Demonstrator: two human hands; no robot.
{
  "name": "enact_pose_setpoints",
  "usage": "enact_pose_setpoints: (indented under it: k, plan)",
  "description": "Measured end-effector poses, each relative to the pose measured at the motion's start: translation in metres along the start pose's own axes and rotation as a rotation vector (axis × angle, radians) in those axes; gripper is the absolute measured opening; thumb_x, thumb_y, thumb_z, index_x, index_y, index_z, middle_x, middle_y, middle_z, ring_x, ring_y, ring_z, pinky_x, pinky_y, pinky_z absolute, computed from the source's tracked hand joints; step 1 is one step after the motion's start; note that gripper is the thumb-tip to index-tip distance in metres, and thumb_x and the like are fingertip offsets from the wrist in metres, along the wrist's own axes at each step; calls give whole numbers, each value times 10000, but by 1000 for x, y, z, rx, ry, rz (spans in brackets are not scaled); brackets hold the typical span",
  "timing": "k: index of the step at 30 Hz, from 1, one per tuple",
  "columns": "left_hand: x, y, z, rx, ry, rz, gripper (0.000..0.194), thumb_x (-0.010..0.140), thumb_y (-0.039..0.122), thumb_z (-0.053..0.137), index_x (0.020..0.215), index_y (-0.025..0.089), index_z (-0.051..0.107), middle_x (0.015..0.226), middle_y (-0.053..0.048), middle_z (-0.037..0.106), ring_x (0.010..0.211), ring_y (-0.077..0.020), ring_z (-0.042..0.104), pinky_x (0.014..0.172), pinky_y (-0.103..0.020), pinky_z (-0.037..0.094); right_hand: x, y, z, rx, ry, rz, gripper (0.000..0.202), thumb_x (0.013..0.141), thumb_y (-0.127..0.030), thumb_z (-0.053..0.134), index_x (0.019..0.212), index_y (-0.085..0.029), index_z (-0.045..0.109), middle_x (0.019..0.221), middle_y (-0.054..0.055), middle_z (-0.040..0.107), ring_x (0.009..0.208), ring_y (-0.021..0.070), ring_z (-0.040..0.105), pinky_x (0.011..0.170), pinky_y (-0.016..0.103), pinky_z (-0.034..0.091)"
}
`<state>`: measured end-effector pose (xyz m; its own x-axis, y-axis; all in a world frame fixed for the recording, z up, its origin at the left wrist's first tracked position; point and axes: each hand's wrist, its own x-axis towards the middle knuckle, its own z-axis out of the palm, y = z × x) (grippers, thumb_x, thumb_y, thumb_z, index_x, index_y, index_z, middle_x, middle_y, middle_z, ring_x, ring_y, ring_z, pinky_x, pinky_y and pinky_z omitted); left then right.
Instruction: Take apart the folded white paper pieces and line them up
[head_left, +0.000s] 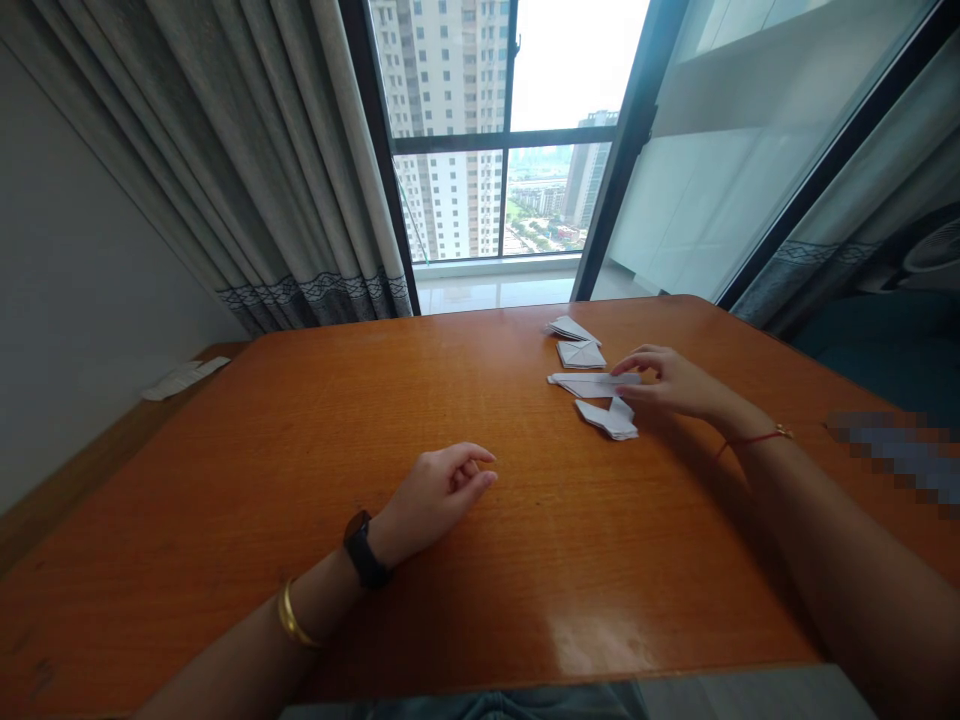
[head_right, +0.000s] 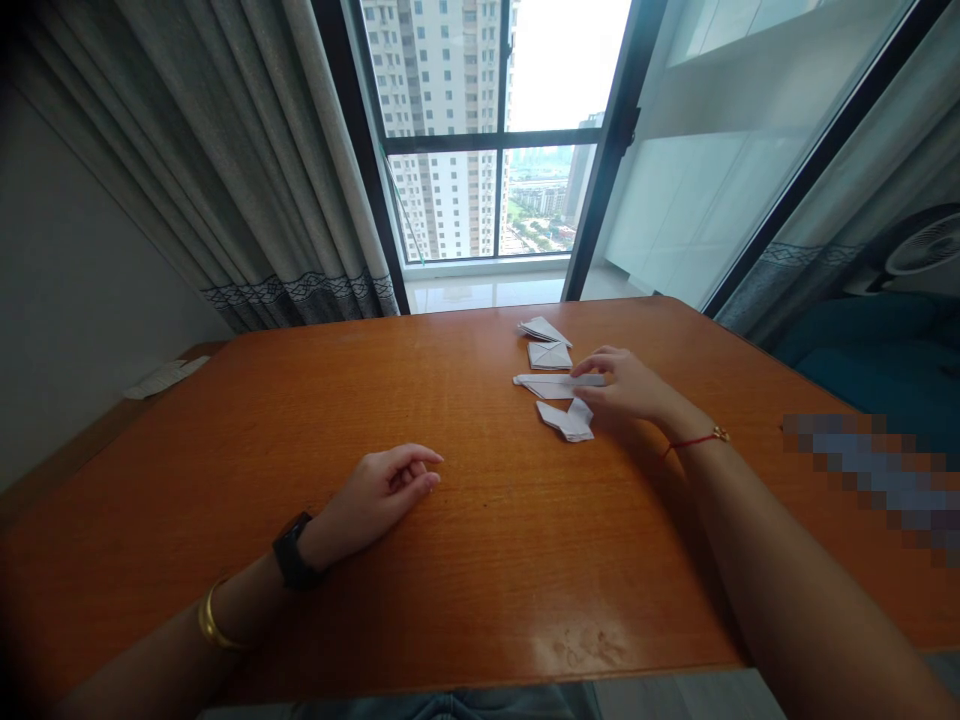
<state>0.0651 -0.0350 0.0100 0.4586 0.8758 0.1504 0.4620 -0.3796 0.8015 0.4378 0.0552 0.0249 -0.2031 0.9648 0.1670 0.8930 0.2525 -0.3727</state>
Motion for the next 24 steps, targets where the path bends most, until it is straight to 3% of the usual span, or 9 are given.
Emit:
enact_pose_setpoints:
  k: [3, 6, 13, 24]
  plan:
    - [0, -1, 0, 1, 3, 1, 227, 880, 339, 547, 976, 162, 651, 699, 6, 590, 584, -101, 499, 558, -204, 412, -8, -22, 0, -132, -211, -39, 544, 583, -597, 721, 1028, -284, 698, 1149, 89, 557, 1061, 341, 501, 932, 468, 383]
    - [0, -3, 0, 8, 0, 6, 225, 881, 336, 548, 978, 161, 651, 700, 8, 587, 587, -101, 500, 561, -204, 412, -15, -34, 2, -240, -295, -3, 658, 488, -607, 775, 1075, -331, 666, 1224, 91, 503, 1091, 383, 461, 916, 512, 360]
    - [0, -3, 0, 17, -11, 3, 224, 886, 331, 545, 985, 158, 650, 715, 7, 585, 597, -100, 499, 572, -203, 412, -16, -34, 3, -283, -342, 28, 529, 537, -529, 756, 1021, -333, 676, 1255, 81, 475, 1119, 392, 433, 908, 522, 350]
    - [0, -2, 0, 16, -16, -5, 232, 883, 323, 548, 982, 140, 653, 710, 7, 582, 597, -96, 497, 569, -200, 405, -17, -30, 1, -286, -376, 68, 521, 509, -465, 756, 1000, -315, 671, 1194, 75, 510, 1052, 366, 466, 849, 483, 371]
